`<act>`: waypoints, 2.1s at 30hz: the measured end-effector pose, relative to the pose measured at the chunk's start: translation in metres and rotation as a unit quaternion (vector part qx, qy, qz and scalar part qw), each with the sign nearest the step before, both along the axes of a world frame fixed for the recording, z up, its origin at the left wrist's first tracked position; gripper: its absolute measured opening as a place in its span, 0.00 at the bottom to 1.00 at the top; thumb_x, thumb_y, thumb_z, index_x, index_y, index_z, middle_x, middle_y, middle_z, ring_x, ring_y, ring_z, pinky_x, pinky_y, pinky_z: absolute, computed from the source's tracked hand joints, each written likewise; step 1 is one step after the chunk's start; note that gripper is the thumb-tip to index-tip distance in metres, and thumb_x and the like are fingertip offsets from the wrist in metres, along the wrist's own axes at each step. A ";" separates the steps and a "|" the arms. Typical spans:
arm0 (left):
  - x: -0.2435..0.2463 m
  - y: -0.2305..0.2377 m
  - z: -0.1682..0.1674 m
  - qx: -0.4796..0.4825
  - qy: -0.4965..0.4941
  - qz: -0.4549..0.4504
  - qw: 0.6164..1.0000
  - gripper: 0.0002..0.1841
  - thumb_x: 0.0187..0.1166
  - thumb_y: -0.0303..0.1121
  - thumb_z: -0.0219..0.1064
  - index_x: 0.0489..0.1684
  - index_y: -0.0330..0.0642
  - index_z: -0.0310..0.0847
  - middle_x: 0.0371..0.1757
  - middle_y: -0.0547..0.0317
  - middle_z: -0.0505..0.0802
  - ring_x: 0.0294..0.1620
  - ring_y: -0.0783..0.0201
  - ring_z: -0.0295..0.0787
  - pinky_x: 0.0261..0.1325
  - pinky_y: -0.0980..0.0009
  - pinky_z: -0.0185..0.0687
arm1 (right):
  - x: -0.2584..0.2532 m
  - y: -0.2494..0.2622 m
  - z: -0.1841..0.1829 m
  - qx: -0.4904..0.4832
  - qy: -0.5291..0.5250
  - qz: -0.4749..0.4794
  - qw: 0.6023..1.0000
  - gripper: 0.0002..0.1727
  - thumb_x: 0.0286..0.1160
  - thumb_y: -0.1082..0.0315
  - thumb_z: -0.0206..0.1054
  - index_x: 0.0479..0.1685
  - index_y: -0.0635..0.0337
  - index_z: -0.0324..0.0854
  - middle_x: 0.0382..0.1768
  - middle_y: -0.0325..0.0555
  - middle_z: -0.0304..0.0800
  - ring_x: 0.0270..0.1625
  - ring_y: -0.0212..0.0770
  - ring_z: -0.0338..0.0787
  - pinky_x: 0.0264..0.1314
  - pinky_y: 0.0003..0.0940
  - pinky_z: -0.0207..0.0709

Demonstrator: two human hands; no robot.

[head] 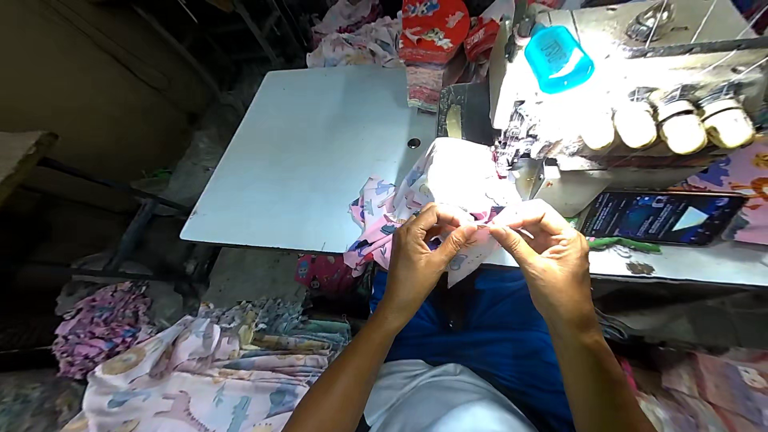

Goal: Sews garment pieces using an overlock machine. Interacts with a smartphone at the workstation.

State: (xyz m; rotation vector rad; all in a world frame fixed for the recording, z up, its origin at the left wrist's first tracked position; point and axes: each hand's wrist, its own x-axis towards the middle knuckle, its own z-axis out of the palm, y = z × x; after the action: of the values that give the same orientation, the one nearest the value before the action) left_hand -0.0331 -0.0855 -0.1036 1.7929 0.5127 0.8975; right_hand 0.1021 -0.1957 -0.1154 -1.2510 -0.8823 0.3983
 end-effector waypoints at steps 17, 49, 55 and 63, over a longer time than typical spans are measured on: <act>0.018 0.005 0.003 -0.020 0.019 -0.028 0.999 0.03 0.79 0.28 0.72 0.39 0.39 0.85 0.32 0.64 0.91 0.32 0.77 0.87 0.37 0.81 0.84 | 0.011 0.006 0.004 -0.055 -0.043 -0.035 0.997 0.05 0.81 0.66 0.68 0.48 0.53 0.84 0.38 0.30 0.90 0.38 0.22 0.90 0.42 0.18 0.86; 0.018 0.002 0.011 -0.123 -0.026 -0.161 0.979 0.23 0.67 0.15 0.74 0.63 0.34 0.86 0.47 0.60 0.93 0.39 0.75 0.90 0.45 0.79 0.89 | -0.004 0.005 -0.012 0.076 -0.085 -0.120 0.986 0.12 0.62 0.76 0.76 0.40 0.48 0.87 0.44 0.27 0.88 0.50 0.22 0.87 0.54 0.18 0.83; 0.013 0.015 0.009 -0.108 -0.062 -0.216 0.968 0.13 0.67 0.41 0.80 0.22 0.51 0.81 0.29 0.75 0.83 0.34 0.85 0.80 0.36 0.87 0.76 | 0.014 -0.005 -0.004 0.133 0.045 0.104 0.985 0.06 0.72 0.65 0.76 0.42 0.42 0.87 0.42 0.26 0.91 0.47 0.22 0.90 0.51 0.18 0.85; 0.005 0.023 0.004 -0.420 0.060 -0.482 0.767 0.33 0.80 0.71 0.49 0.41 0.51 0.85 0.21 0.73 0.87 0.14 0.84 0.79 0.14 0.86 0.73 | 0.041 -0.026 0.021 0.124 0.087 0.280 0.948 0.10 0.85 0.63 0.64 0.59 0.37 0.81 0.41 0.21 0.92 0.41 0.17 0.90 0.46 0.14 0.85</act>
State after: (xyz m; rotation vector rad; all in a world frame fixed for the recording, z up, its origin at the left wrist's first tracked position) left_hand -0.0281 -0.0626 -0.0994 1.0057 -0.0181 -0.1970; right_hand 0.1430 -0.2219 -0.0944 -0.7054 -1.0916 0.8096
